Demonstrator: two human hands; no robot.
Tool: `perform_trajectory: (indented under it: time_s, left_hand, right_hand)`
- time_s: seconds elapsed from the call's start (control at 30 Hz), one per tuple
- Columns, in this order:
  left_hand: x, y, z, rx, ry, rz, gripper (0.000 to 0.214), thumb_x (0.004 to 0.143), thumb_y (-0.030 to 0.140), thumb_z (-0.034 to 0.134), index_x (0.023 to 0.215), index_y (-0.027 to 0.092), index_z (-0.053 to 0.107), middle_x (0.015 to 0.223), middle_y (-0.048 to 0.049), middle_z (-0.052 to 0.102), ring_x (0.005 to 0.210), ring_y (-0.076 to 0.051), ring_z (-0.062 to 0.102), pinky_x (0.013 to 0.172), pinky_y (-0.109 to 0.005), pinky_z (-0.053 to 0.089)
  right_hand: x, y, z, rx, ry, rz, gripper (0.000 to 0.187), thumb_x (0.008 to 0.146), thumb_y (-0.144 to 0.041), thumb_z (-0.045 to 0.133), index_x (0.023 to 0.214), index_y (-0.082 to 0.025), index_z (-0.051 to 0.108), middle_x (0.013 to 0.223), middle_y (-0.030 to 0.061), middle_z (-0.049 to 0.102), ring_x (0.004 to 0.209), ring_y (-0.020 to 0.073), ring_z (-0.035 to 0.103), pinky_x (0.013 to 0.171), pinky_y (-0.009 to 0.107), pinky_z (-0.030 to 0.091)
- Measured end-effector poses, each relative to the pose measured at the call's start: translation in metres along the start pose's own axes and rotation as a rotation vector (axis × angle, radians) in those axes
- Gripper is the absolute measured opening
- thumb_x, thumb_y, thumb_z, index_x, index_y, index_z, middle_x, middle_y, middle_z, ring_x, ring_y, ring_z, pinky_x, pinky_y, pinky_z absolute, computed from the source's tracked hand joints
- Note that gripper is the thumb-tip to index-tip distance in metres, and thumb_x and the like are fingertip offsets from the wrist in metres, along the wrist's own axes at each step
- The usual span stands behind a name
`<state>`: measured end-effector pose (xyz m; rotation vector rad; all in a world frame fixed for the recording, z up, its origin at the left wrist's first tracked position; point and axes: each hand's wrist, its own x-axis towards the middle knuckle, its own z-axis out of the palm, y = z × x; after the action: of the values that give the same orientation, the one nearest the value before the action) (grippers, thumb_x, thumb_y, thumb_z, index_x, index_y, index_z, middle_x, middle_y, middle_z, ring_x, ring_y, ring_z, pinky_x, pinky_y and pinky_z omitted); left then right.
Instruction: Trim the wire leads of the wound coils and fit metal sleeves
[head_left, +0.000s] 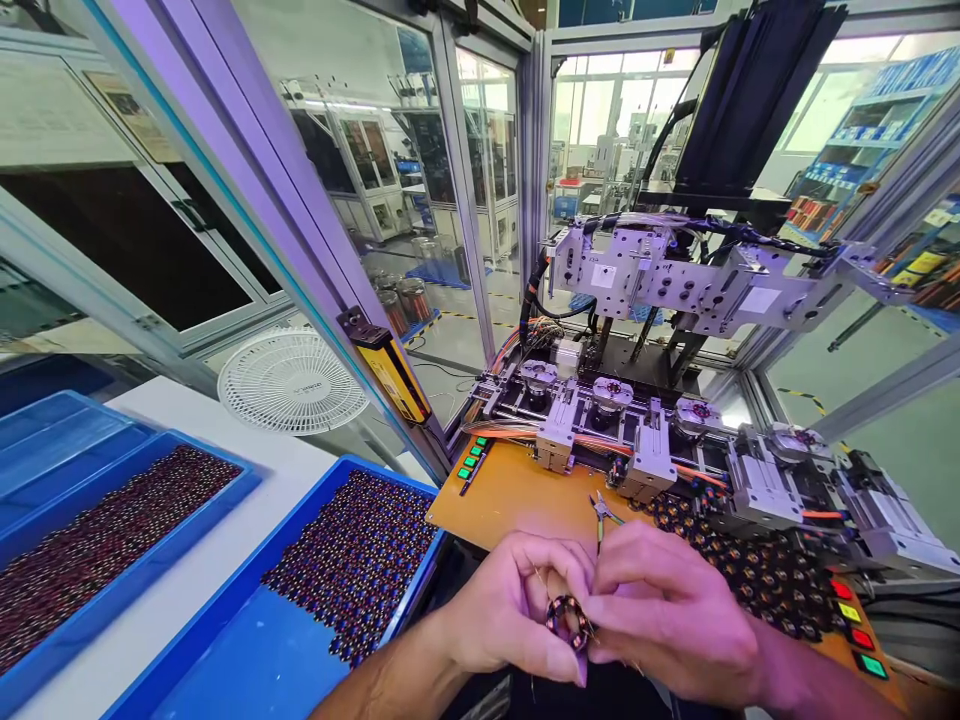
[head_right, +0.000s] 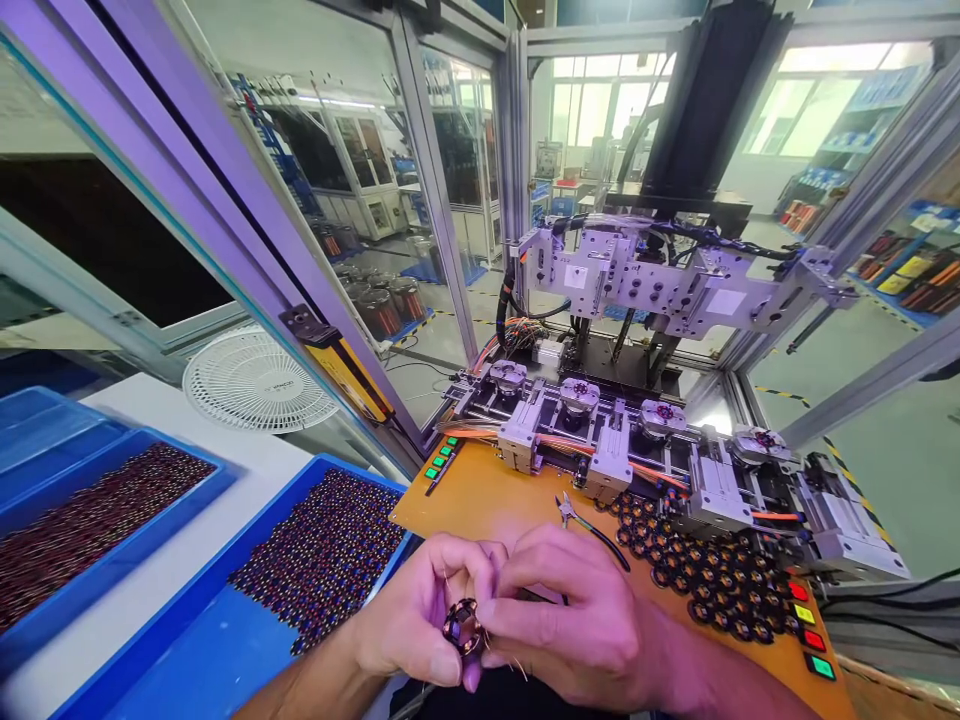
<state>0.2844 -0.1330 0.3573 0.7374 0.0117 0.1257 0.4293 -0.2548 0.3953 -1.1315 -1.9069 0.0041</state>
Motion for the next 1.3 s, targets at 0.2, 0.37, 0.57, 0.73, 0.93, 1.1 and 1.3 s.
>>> perform_trajectory:
  time_s: [0.2, 0.37, 0.57, 0.73, 0.93, 1.1, 1.3]
  left_hand:
    - [-0.002, -0.004, 0.000, -0.026, 0.009, -0.049, 0.051, 0.029, 0.010, 0.098, 0.071, 0.013, 0.069, 0.073, 0.0020, 0.067, 0.052, -0.011, 0.068, 0.045, -0.016, 0.054]
    - [-0.001, -0.001, 0.003, 0.001, 0.050, -0.061, 0.050, 0.029, 0.008, 0.097, 0.071, 0.013, 0.071, 0.074, 0.0012, 0.067, 0.050, -0.010, 0.066, 0.045, -0.017, 0.052]
    - [-0.002, 0.010, 0.008, 0.271, 0.087, 0.208, 0.037, 0.043, 0.012, 0.094, 0.076, 0.017, 0.078, 0.080, -0.0016, 0.062, 0.058, -0.007, 0.057, 0.052, -0.018, 0.046]
    - [-0.003, 0.016, 0.007, 0.554, 0.089, 0.468, 0.030, 0.059, 0.020, 0.089, 0.087, 0.022, 0.080, 0.085, -0.0045, 0.062, 0.062, -0.010, 0.054, 0.058, -0.022, 0.047]
    - [-0.003, 0.015, 0.003, 0.627, 0.103, 0.570, 0.034, 0.064, 0.021, 0.087, 0.097, 0.027, 0.079, 0.088, -0.0049, 0.063, 0.069, -0.012, 0.057, 0.062, -0.023, 0.049]
    - [-0.004, 0.011, -0.001, 0.570, 0.148, 0.556, 0.042, 0.064, 0.017, 0.087, 0.102, 0.031, 0.077, 0.096, -0.0031, 0.061, 0.071, -0.010, 0.060, 0.064, -0.020, 0.050]
    - [-0.005, 0.014, -0.007, 0.574, 0.230, 0.437, 0.061, 0.049, 0.029, 0.095, 0.107, 0.024, 0.075, 0.092, -0.0041, 0.064, 0.081, -0.016, 0.061, 0.073, -0.024, 0.051]
  right_hand:
    - [0.004, -0.002, -0.004, 0.042, -0.037, -0.043, 0.013, 0.093, -0.018, 0.064, 0.105, -0.017, 0.067, 0.082, 0.0060, 0.069, 0.079, 0.0154, 0.063, 0.069, 0.029, 0.053]
    - [0.003, -0.005, 0.000, -0.029, 0.070, -0.070, 0.013, 0.092, -0.014, 0.061, 0.101, -0.016, 0.070, 0.075, 0.0046, 0.072, 0.075, 0.0157, 0.065, 0.064, 0.027, 0.056]
    - [-0.003, -0.015, 0.019, -0.189, 0.337, -0.026, 0.013, 0.088, -0.008, 0.062, 0.097, -0.014, 0.069, 0.069, 0.0033, 0.072, 0.064, 0.0160, 0.067, 0.056, 0.028, 0.056]
    - [-0.004, -0.020, 0.034, -0.259, 0.469, 0.067, 0.017, 0.089, -0.009, 0.060, 0.100, -0.018, 0.070, 0.068, 0.0031, 0.071, 0.060, 0.0165, 0.067, 0.054, 0.029, 0.058]
    - [-0.001, -0.020, 0.047, -0.250, 0.546, 0.120, 0.012, 0.092, -0.010, 0.055, 0.091, -0.016, 0.066, 0.068, 0.0045, 0.066, 0.060, 0.0151, 0.065, 0.055, 0.026, 0.057]
    - [0.001, -0.017, 0.054, -0.124, 0.523, 0.230, 0.013, 0.093, -0.008, 0.051, 0.089, -0.016, 0.060, 0.069, 0.0036, 0.060, 0.061, 0.0133, 0.061, 0.053, 0.023, 0.053]
    - [0.002, -0.005, 0.049, -0.099, 0.513, 0.236, 0.013, 0.092, -0.007, 0.050, 0.090, -0.016, 0.059, 0.073, 0.0041, 0.060, 0.065, 0.0141, 0.060, 0.057, 0.024, 0.052]
